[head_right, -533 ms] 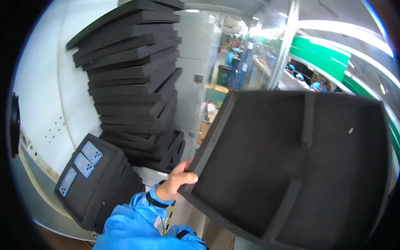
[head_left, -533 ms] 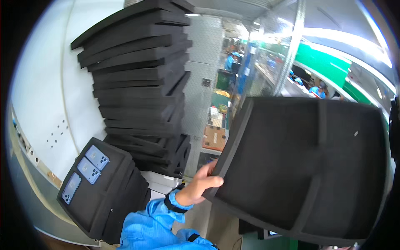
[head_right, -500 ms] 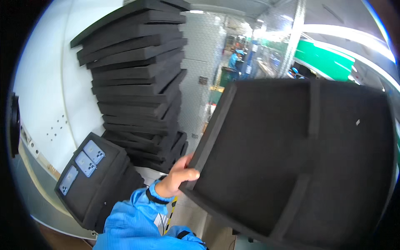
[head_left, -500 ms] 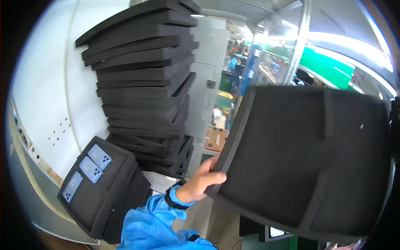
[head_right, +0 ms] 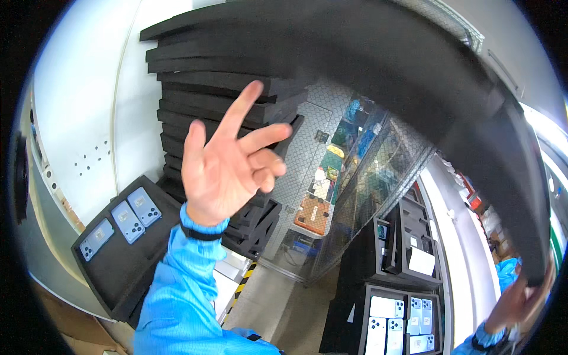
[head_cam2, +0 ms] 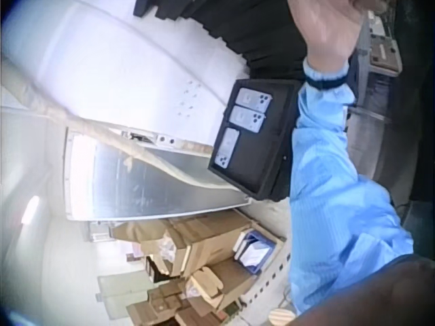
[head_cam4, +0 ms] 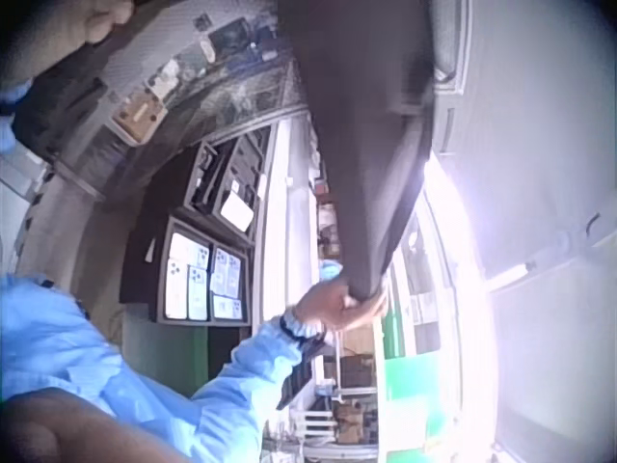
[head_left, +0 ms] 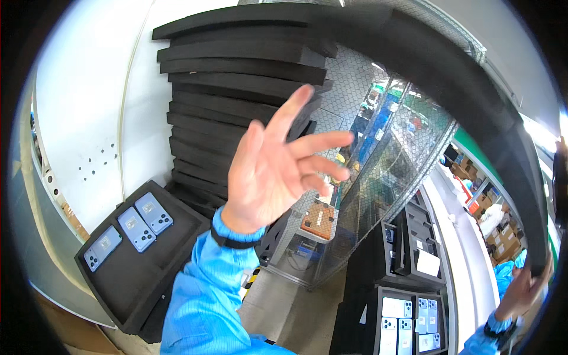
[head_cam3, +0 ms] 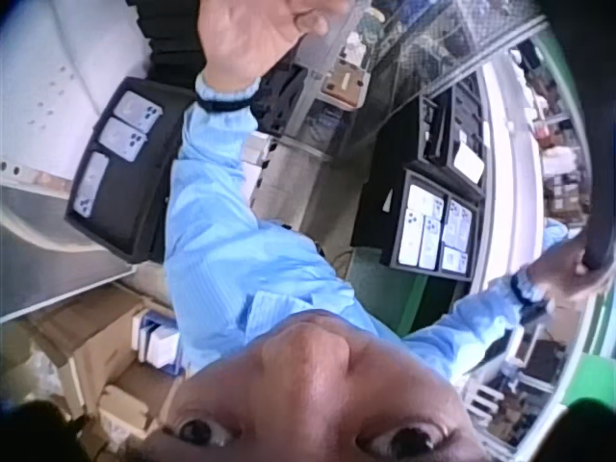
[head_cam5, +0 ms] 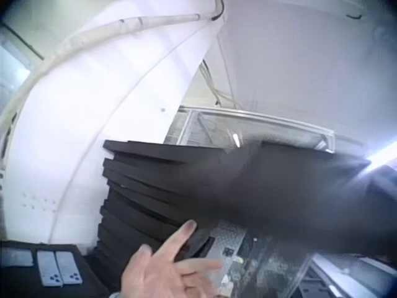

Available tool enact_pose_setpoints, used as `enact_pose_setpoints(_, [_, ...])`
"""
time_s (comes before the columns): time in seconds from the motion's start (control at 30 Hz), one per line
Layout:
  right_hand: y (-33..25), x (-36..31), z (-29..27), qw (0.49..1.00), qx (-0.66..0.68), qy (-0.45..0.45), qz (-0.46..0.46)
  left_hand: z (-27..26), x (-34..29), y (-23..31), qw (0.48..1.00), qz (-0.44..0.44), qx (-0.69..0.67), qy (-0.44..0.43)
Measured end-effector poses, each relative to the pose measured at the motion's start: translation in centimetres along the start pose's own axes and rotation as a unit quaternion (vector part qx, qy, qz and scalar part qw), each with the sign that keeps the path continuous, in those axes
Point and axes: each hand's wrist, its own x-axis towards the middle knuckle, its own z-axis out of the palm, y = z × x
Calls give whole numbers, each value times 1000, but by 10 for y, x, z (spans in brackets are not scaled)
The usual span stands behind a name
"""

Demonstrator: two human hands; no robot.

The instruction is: Scanning barcodes on mobile phones and placing them into trays on an assembly line.

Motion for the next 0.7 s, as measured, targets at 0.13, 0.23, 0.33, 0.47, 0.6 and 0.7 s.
enact_pose_setpoints(0.13, [-2, 56, 101, 976, -216, 0, -11, -36, -81, -35, 991, -90, 72, 64])
enact_pose_setpoints(0.23, [-79, 130, 206, 955, -267, 32, -127, -61, -194, -67, 943, -235, 46, 231])
enact_pose_setpoints(0.33, [-196, 217, 273, 964, 206, 170, -19, -69, -319, -104, 869, -330, -8, 368])
enact_pose_setpoints(0.47, [-293, 268, 321, 972, 209, -51, 93, -55, -448, -136, 792, -378, -36, 478])
enact_pose_setpoints(0.6, [-349, 267, 383, 948, 303, -28, 96, -15, -446, -119, 766, -384, 42, 514])
enact_pose_setpoints(0.7, [-352, 248, 383, 931, 353, -5, 92, -21, -425, -113, 758, -406, 56, 508])
